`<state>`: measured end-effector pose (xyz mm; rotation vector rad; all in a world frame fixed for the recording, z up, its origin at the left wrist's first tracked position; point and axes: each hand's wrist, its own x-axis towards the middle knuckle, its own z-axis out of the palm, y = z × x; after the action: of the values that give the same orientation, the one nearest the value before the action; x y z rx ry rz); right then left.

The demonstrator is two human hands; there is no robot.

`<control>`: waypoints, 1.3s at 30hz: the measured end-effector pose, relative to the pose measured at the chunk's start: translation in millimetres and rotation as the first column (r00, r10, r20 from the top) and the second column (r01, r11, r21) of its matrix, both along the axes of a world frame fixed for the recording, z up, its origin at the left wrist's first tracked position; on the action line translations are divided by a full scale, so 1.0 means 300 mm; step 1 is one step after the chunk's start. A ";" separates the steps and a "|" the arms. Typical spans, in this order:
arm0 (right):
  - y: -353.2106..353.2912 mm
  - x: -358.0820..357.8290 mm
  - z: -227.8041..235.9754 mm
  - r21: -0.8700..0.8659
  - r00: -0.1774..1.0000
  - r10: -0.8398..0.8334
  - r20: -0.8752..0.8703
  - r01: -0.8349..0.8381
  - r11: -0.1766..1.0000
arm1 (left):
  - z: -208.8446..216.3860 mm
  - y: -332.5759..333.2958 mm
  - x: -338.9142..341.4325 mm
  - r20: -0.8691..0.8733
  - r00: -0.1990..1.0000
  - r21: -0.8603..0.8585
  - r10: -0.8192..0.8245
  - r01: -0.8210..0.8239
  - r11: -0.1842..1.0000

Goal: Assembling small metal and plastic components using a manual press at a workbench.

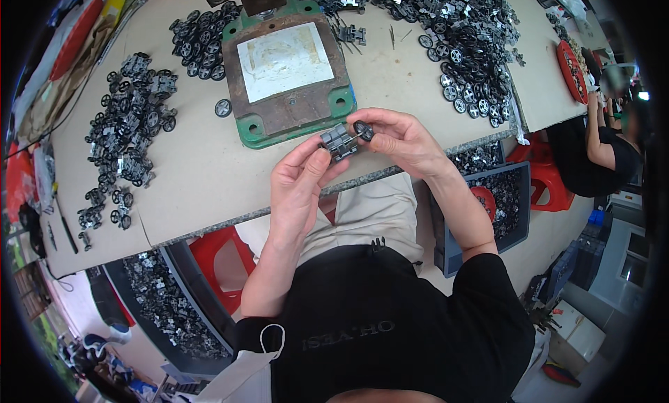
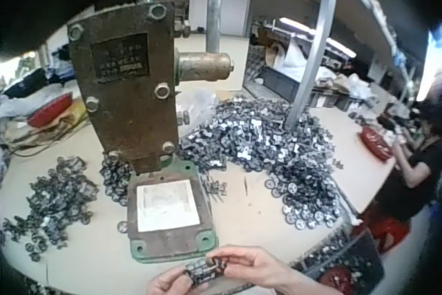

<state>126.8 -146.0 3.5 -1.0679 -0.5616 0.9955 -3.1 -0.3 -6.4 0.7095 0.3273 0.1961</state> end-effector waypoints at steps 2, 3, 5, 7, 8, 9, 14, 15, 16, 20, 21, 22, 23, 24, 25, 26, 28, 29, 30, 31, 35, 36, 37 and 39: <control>-0.001 -0.002 0.003 -0.013 1.000 -0.013 0.009 0.013 1.000 | 0.001 -0.004 0.001 -0.005 1.000 -0.003 0.008 -0.008 1.000; -0.002 -0.002 0.005 -0.025 1.000 -0.026 0.017 0.027 0.999 | 0.002 -0.007 0.002 -0.013 0.999 0.061 0.031 -0.031 0.998; -0.008 -0.003 0.002 -0.099 0.993 -0.048 0.106 0.058 0.993 | -0.001 -0.013 0.001 -0.019 0.998 0.124 0.054 -0.051 0.991; -0.004 -0.006 0.002 -0.161 0.979 -0.056 0.194 0.088 0.983 | -0.002 -0.015 -0.010 -0.009 0.996 0.443 0.088 -0.075 0.894; -0.001 -0.007 0.001 -0.199 0.987 -0.058 0.152 0.088 0.976 | 0.001 -0.015 -0.014 -0.010 0.996 0.445 0.092 -0.078 0.892; -0.003 -0.005 0.001 -0.241 0.991 -0.068 0.112 0.093 0.966 | 0.000 -0.016 -0.011 -0.009 0.996 0.474 0.089 -0.074 0.877; 0.020 -0.025 -0.001 -0.229 0.963 -0.120 0.240 0.176 0.958 | -0.006 -0.010 0.008 0.022 0.996 0.349 0.088 -0.091 0.933; 0.030 -0.033 0.005 -0.128 0.933 -0.219 0.284 0.263 0.956 | -0.005 -0.013 0.012 0.019 0.996 0.257 0.088 -0.090 0.962; 0.033 -0.030 0.008 -0.125 0.932 -0.221 0.287 0.265 0.956 | -0.005 -0.014 0.014 0.016 0.996 0.162 0.088 -0.089 0.983; 0.034 -0.020 0.047 -0.149 0.892 -0.157 0.425 0.240 0.959 | -0.010 -0.014 -0.005 0.009 0.997 0.181 0.072 -0.073 0.981; 0.032 -0.015 0.058 -0.246 0.930 -0.104 0.354 0.200 0.949 | -0.015 -0.014 -0.010 0.018 0.996 0.336 0.092 -0.092 0.937; 0.030 -0.010 0.059 -0.247 0.929 -0.103 0.354 0.199 0.948 | -0.017 -0.015 -0.014 0.029 0.993 0.482 0.111 -0.111 0.869; 0.030 -0.006 0.060 -0.365 0.960 -0.069 0.271 0.169 0.916 | -0.018 -0.016 -0.018 0.029 0.993 0.481 0.112 -0.112 0.870; 0.028 -0.002 0.062 -0.475 0.982 -0.046 0.183 0.129 0.871 | -0.016 -0.019 -0.017 0.034 0.993 0.485 0.111 -0.114 0.867; 0.023 0.000 0.058 -0.475 0.982 -0.045 0.185 0.130 0.871 | -0.015 -0.021 -0.016 0.040 0.993 0.489 0.110 -0.115 0.865; 0.017 0.001 0.049 -0.437 0.977 -0.035 0.210 0.126 0.890 | -0.017 -0.020 -0.013 0.042 0.993 0.489 0.109 -0.116 0.865; 0.023 -0.007 0.044 -0.394 0.972 -0.021 0.234 0.114 0.912 | -0.024 -0.011 -0.011 0.012 0.995 0.273 0.101 -0.101 0.957; 0.029 -0.020 0.047 -0.320 0.977 -0.084 0.194 0.144 0.937 | -0.021 -0.009 -0.010 0.014 0.995 0.277 0.103 -0.103 0.955; 0.033 -0.030 0.050 -0.244 0.978 -0.144 0.150 0.177 0.953 | -0.017 -0.008 -0.007 0.034 0.994 0.167 0.100 -0.104 0.980; 0.029 -0.036 0.038 -0.238 0.978 -0.144 0.152 0.178 0.955 | -0.013 -0.007 -0.004 0.055 0.994 0.055 0.098 -0.101 0.993; 0.029 -0.037 0.016 -0.192 0.977 -0.105 0.183 0.140 0.971 | -0.019 0.010 -0.020 0.013 0.995 0.094 -0.102 0.100 0.991; 0.017 -0.014 0.055 -0.303 0.896 0.060 0.439 0.085 0.949 | -0.011 0.023 -0.021 0.016 0.995 0.100 -0.100 0.098 0.990; 0.014 -0.001 0.099 -0.418 0.733 0.240 0.636 0.066 0.906 | 0.009 0.036 -0.021 -0.049 0.994 0.360 -0.102 0.113 0.926; 0.034 -0.001 0.147 -0.441 0.657 0.290 0.695 0.071 0.895 | 0.063 0.063 -0.016 -0.112 0.990 0.599 -0.083 0.133 0.789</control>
<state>126.6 -136.0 47.5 -1.9052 -1.1309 0.7609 -7.9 18.7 12.5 1.3794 0.2981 0.1628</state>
